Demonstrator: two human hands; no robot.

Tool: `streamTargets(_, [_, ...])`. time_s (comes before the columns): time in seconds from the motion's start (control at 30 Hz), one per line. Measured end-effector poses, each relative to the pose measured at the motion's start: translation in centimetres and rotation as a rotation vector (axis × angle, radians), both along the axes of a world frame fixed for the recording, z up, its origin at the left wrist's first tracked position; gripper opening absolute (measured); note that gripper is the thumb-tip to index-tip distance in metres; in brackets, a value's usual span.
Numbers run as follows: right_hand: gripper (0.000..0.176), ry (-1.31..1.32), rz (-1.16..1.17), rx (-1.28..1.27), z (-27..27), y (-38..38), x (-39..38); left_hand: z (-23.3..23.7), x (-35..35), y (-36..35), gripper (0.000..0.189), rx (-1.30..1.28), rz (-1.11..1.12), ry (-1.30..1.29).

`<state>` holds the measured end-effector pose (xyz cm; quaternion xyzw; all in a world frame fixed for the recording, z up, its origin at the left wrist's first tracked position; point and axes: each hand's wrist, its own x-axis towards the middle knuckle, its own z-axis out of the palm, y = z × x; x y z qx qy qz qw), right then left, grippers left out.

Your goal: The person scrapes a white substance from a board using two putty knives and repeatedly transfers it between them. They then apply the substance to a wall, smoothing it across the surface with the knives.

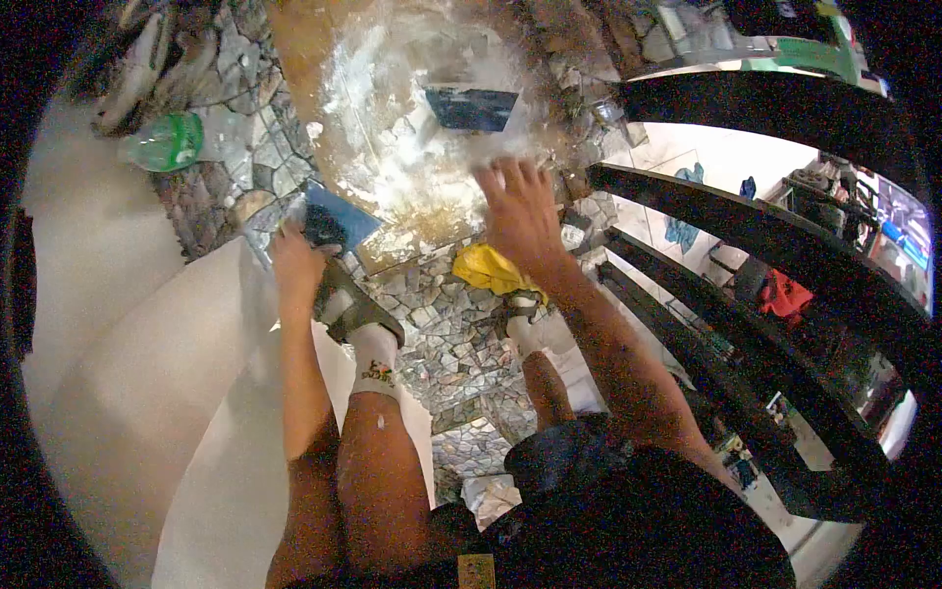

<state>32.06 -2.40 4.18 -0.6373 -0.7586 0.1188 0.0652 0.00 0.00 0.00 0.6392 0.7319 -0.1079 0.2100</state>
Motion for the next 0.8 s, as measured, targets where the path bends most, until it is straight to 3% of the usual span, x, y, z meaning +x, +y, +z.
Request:
streamTargets(0.07, [0.047,-0.062,-0.03,0.063,3.0,1.7,0.4,2.8,1.3,-0.5,0.085,-0.092,0.042,0.026])
streamTargets(0.1, [0.044,-0.137,-0.027,0.173,-2.7,6.3,-0.5,-3.6,0.7,3.5,0.085,0.01,0.028,0.01])
streamTargets(0.17, [0.038,-0.208,-0.004,0.203,-3.5,7.8,-1.1,-3.7,0.5,2.7,0.083,0.02,0.01,0.062])
streamTargets(0.3, [0.044,-0.37,0.042,0.024,-4.2,9.7,-1.5,-3.1,0.0,2.9,0.075,0.001,0.085,-0.011])
streamTargets(0.33, [0.043,-0.379,0.071,0.027,-4.4,10.1,-1.3,-4.2,-0.6,2.8,0.06,0.047,0.01,-0.022])
streamTargets(0.43, [0.037,-0.32,0.155,0.113,-5.2,11.5,-0.6,-4.8,-1.0,2.9,0.049,-0.008,0.131,-0.108])
streamTargets(0.47, [0.034,-0.289,0.178,0.135,-5.5,11.9,-0.1,-5.6,-1.5,2.3,0.042,0.163,0.037,-0.118])
streamTargets(0.57, [0.026,-0.238,0.264,0.196,-5.2,13.5,1.2,-4.3,-2.2,3.3,0.039,-0.103,0.198,-0.408])
streamTargets(0.63, [0.023,-0.263,0.307,0.192,-4.9,14.7,1.7,-5.0,-2.6,3.1,0.032,-0.023,0.237,-0.718])
streamTargets(0.7, [0.022,-0.336,0.342,0.133,-4.3,15.5,1.8,-2.3,-2.0,3.4,0.028,-0.041,0.341,-0.926])
streamTargets(0.73, [0.022,-0.253,0.282,0.021,-1.3,15.3,0.4,-0.6,-1.6,3.6,0.024,-0.035,0.365,-0.992])
streamTargets(0.8, [0.022,-0.221,0.26,0.068,0.7,14.9,0.2,2.8,-0.5,4.7,0.017,-0.004,0.404,-1.131])
